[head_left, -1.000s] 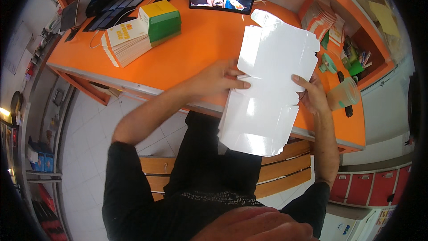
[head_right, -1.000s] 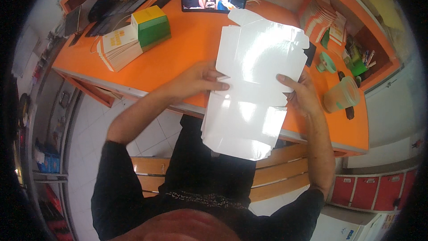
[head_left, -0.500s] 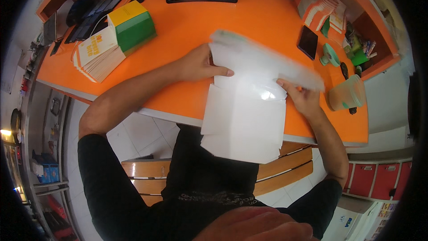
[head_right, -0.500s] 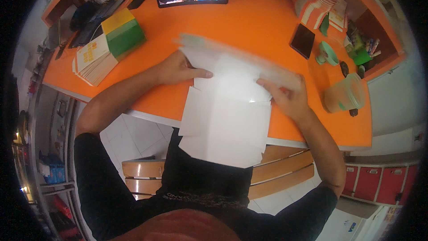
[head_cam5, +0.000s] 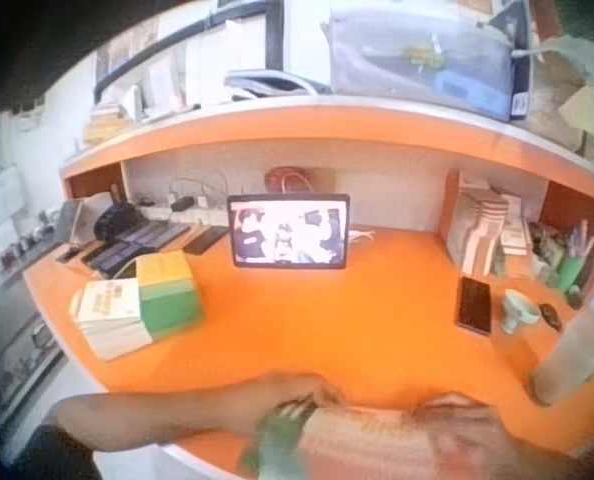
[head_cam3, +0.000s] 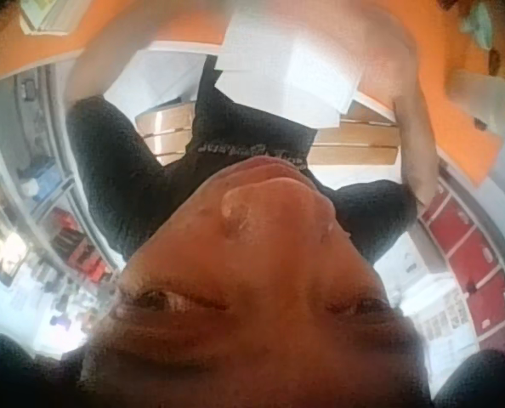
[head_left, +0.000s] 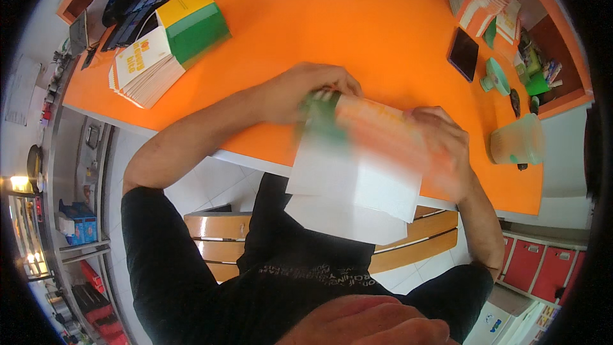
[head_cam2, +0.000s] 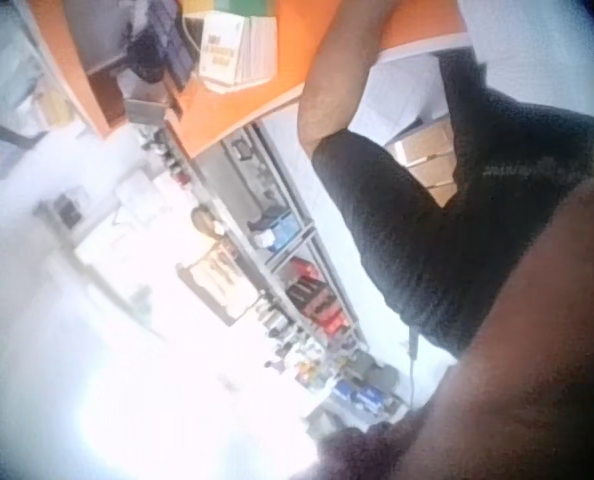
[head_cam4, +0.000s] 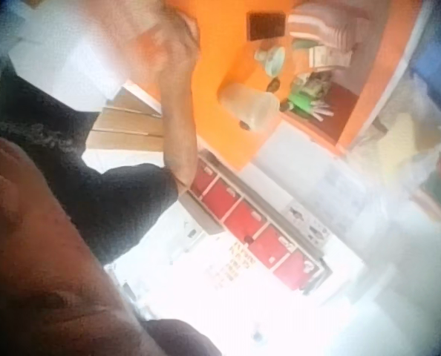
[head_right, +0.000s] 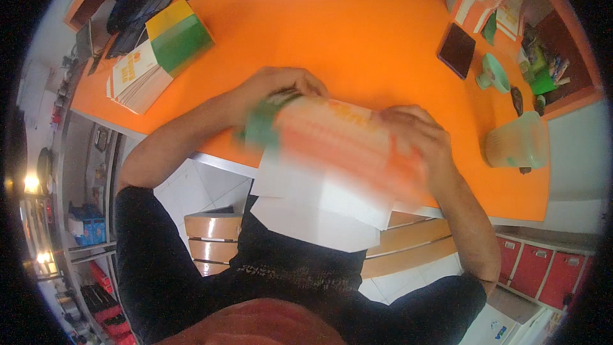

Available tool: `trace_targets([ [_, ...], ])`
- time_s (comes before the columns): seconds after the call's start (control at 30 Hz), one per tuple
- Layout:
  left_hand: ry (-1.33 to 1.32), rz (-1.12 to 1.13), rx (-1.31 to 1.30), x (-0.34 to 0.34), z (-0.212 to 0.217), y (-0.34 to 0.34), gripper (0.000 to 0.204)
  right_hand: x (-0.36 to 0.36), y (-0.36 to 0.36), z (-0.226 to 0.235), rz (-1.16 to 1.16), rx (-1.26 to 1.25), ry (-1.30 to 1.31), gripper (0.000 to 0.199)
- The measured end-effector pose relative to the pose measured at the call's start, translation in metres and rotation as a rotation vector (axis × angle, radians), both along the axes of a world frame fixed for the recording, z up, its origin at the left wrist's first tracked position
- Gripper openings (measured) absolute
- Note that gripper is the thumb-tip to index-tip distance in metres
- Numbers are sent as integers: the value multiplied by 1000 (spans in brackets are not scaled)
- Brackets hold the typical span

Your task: The person assembles small rectangular boxes by folding flat white cardboard pieces and inserting them into pre-printed colored sleeves. The person handles the cardboard and sleeves by hand, repeatedly folding the white pieces and sliding them into the sleeves to form finished boxes.

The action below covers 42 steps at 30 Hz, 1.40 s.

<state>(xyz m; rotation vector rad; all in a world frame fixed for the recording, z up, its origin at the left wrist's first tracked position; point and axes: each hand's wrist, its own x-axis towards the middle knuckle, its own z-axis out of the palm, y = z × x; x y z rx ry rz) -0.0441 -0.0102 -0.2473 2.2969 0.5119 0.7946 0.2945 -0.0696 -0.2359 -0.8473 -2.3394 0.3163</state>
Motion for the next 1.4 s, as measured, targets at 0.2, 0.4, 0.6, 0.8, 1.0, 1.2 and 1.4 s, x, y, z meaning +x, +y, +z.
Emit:
trace_targets([
  [0.2, -97, 337, -340, -1, 4, 6, 43, 7, 23, -1, -374, -105, 405, 46],
  [0.4, -364, 549, -717, 5, 17, -16, 47, 16, 16, 32, -365, 204, 157, 38],
  [0.6, -707, 459, -786, 50, 12, -64, 54, -25, -11, 40, -82, 127, -246, 36],
  [0.8, -876, 424, -976, 45, 15, -82, 52, -28, -9, 28, -202, 73, -162, 21],
  [1.0, -1155, 426, -671, 27, -26, -176, 83, -39, -69, 55, -515, 490, 110, 14],
  [1.2, -706, 450, -708, 39, -65, -227, 67, -113, -159, 45, 166, 228, -237, 33],
  [1.4, -935, 796, -496, 13, -106, -248, 30, -108, -166, 30, -179, 344, 322, 37],
])
